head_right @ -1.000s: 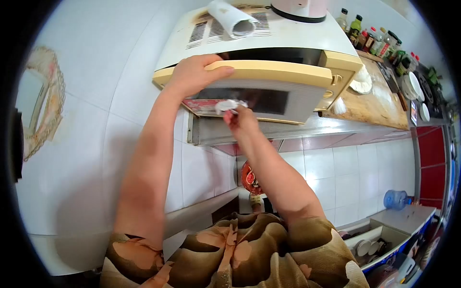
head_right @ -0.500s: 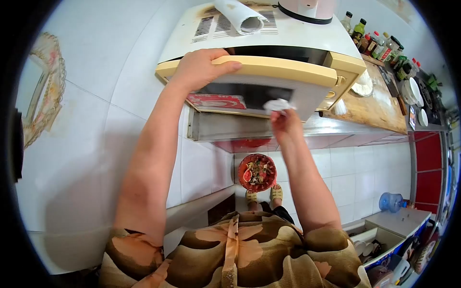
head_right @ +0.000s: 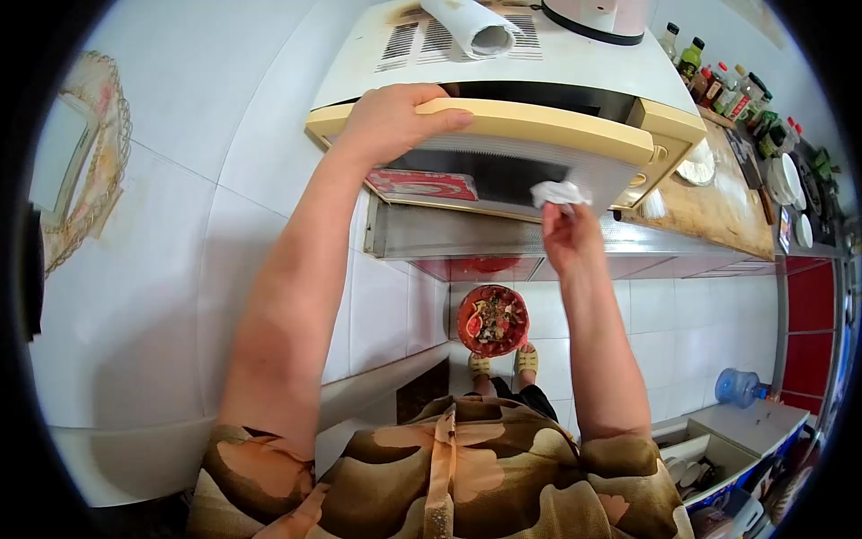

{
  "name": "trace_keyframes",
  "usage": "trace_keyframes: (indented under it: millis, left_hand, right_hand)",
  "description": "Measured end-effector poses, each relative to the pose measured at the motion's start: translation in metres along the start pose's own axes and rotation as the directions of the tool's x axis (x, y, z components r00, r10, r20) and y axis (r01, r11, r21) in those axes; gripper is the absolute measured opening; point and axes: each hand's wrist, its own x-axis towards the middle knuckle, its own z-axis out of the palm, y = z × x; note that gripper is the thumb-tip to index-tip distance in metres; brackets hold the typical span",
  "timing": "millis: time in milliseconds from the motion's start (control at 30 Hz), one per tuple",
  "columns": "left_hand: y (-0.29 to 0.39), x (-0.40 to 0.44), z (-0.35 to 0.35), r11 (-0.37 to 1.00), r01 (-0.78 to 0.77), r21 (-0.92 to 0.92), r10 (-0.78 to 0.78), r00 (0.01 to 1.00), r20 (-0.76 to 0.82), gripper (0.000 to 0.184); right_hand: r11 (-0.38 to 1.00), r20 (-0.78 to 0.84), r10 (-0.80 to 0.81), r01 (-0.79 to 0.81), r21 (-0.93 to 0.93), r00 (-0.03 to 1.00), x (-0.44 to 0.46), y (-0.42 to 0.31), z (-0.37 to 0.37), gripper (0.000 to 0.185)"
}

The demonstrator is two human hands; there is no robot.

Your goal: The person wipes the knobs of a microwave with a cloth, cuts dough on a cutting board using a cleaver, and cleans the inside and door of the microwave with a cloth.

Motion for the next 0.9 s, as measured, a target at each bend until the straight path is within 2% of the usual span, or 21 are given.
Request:
trace_keyframes:
  millis: [67, 100, 167, 233, 300, 333, 367, 400, 433, 500, 567, 633, 700, 733, 800, 900]
  left_hand:
    - [0.000, 0.000, 0.000, 1.000, -0.021, 0.007, 0.021, 1.000, -0.001, 0.059]
    - [0.000, 0.000, 0.000, 0.999, -0.041, 0.020, 0.041, 0.999, 0.000, 0.058]
    - [-0.001, -0.002, -0.003, 0.999, -0.028, 0.016, 0.028, 1.000, 0.006, 0.058]
    - [0.004, 0.005, 0.003, 0.999, -0.034, 0.011, 0.033, 0.999, 0.027, 0.057]
    - [-0.007, 0.004, 0.005, 0.997, -0.075, -0.023, 0.074, 0.997, -0.023, 0.056]
    - [-0.003, 0.002, 0.002, 0.999, -0.051, 0.000, 0.051, 0.999, -0.014, 0.056]
    - [-0.003, 0.000, 0.001, 0.999, -0.037, -0.006, 0.037, 0.999, -0.012, 0.056]
    - [0.000, 0.001, 0.000, 1.000, -0.017, 0.006, 0.017, 1.000, 0.007, 0.056]
    - [0.001, 0.002, -0.001, 1.000, 0.001, 0.019, -0.001, 1.000, 0.022, 0.056]
    - [0.001, 0.001, -0.001, 1.000, 0.007, 0.027, -0.008, 1.000, 0.013, 0.056]
    - [0.003, 0.001, 0.000, 0.999, -0.002, 0.035, 0.001, 1.000, 0.014, 0.056]
    - [0.000, 0.003, 0.001, 0.998, -0.025, 0.061, 0.024, 1.000, 0.012, 0.056]
    - [-0.006, 0.005, 0.005, 0.999, -0.038, 0.037, 0.038, 0.999, 0.001, 0.060]
    - [-0.007, 0.006, 0.006, 0.999, -0.041, 0.015, 0.041, 0.999, -0.015, 0.063]
    - [-0.004, 0.006, 0.005, 0.999, -0.046, 0.000, 0.046, 0.999, -0.006, 0.063]
    - [-0.006, 0.002, 0.003, 1.000, -0.015, -0.010, 0.015, 1.000, -0.006, 0.063]
  right_hand:
    - [0.996, 0.072, 0.068, -0.064, -0.058, 0.995, -0.002, 0.028, 0.021, 0.019]
    - [0.992, 0.072, 0.128, -0.128, 0.003, 0.989, -0.005, 0.043, 0.039, 0.018]
    - [0.988, 0.043, 0.153, -0.152, -0.008, 0.987, -0.012, 0.063, 0.070, 0.019]
    - [0.988, 0.016, 0.153, -0.154, 0.035, 0.988, -0.009, 0.051, 0.057, 0.019]
    - [0.984, -0.063, 0.151, -0.144, 0.104, 0.986, -0.006, 0.031, 0.041, 0.019]
    - [0.988, 0.010, 0.098, -0.099, 0.120, 0.995, 0.007, 0.017, 0.018, 0.019]
    - [0.996, -0.053, 0.013, -0.008, 0.093, 0.999, 0.009, 0.004, 0.003, 0.019]
    - [0.997, 0.043, 0.029, -0.032, 0.070, 0.999, 0.025, -0.014, -0.030, 0.019]
    - [0.997, -0.029, -0.047, 0.048, 0.057, 0.998, 0.024, -0.021, -0.037, 0.019]
    - [0.999, -0.039, -0.023, 0.025, 0.048, 0.999, 0.030, -0.018, -0.049, 0.014]
    - [0.986, 0.148, 0.164, -0.168, 0.012, 0.975, 0.053, 0.003, -0.058, 0.016]
    - [0.980, 0.002, 0.197, -0.197, -0.038, 0.980, 0.031, 0.052, -0.004, 0.017]
    - [0.961, 0.071, 0.273, -0.269, -0.062, 0.959, 0.034, 0.096, 0.023, 0.017]
    - [0.964, 0.075, 0.252, -0.244, -0.105, 0.965, 0.030, 0.113, 0.034, 0.016]
    - [0.961, 0.018, 0.248, -0.244, -0.131, 0.969, 0.028, 0.127, 0.047, 0.014]
    - [0.971, -0.017, 0.219, -0.220, -0.090, 0.976, 0.047, 0.116, 0.019, 0.015]
